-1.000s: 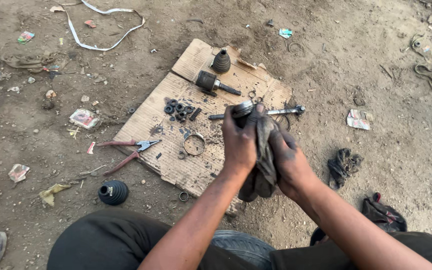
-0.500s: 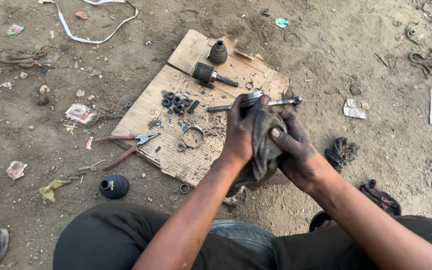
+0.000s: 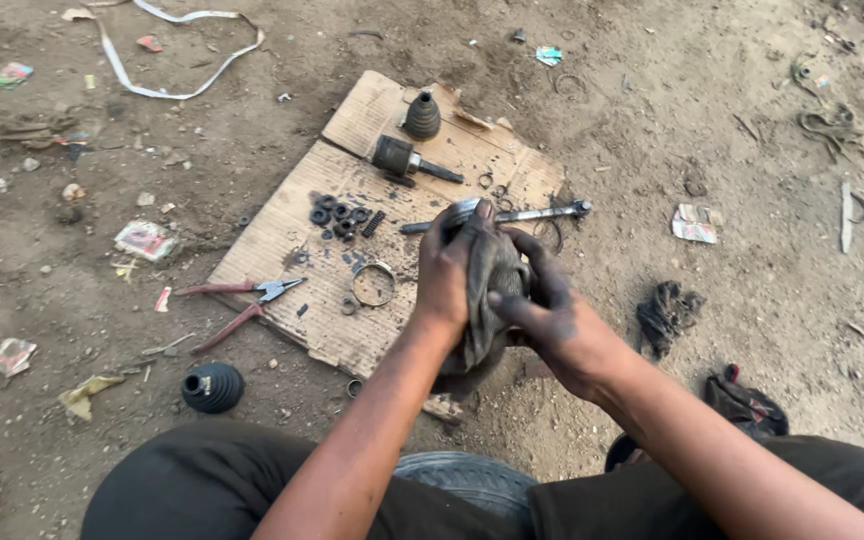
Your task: The person cleans a dirty mechanical car component by hand using a cloth and a thin tool to reach into crevices while sitting on the ground.
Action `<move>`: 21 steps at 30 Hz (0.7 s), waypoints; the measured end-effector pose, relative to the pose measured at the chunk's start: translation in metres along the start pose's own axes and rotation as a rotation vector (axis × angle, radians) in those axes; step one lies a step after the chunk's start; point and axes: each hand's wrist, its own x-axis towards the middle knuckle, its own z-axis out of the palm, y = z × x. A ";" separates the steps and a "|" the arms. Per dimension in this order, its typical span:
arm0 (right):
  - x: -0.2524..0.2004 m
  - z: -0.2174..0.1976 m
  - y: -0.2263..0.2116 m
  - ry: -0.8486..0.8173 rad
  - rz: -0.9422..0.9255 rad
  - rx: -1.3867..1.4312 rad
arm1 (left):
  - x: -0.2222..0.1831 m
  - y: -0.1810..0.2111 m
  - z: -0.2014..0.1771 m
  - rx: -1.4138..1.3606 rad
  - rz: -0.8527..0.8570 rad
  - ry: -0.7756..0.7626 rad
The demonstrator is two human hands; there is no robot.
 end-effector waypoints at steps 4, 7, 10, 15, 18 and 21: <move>0.001 -0.006 0.015 0.012 -0.266 -0.176 | -0.002 -0.009 0.013 0.040 0.078 0.014; 0.007 -0.013 0.026 0.188 -0.354 -0.370 | -0.006 -0.012 0.020 -0.086 0.067 -0.091; 0.018 -0.023 0.034 0.253 -0.437 -0.488 | -0.012 -0.014 0.023 -0.134 0.059 -0.165; 0.023 -0.035 0.037 0.124 -0.371 -0.604 | -0.005 -0.005 0.018 -0.038 0.009 -0.033; 0.016 -0.033 0.035 0.001 -0.396 -0.739 | 0.002 0.004 0.010 0.053 -0.031 -0.091; 0.010 -0.025 0.030 -0.041 -0.297 -0.778 | -0.002 0.008 0.006 0.006 -0.159 -0.089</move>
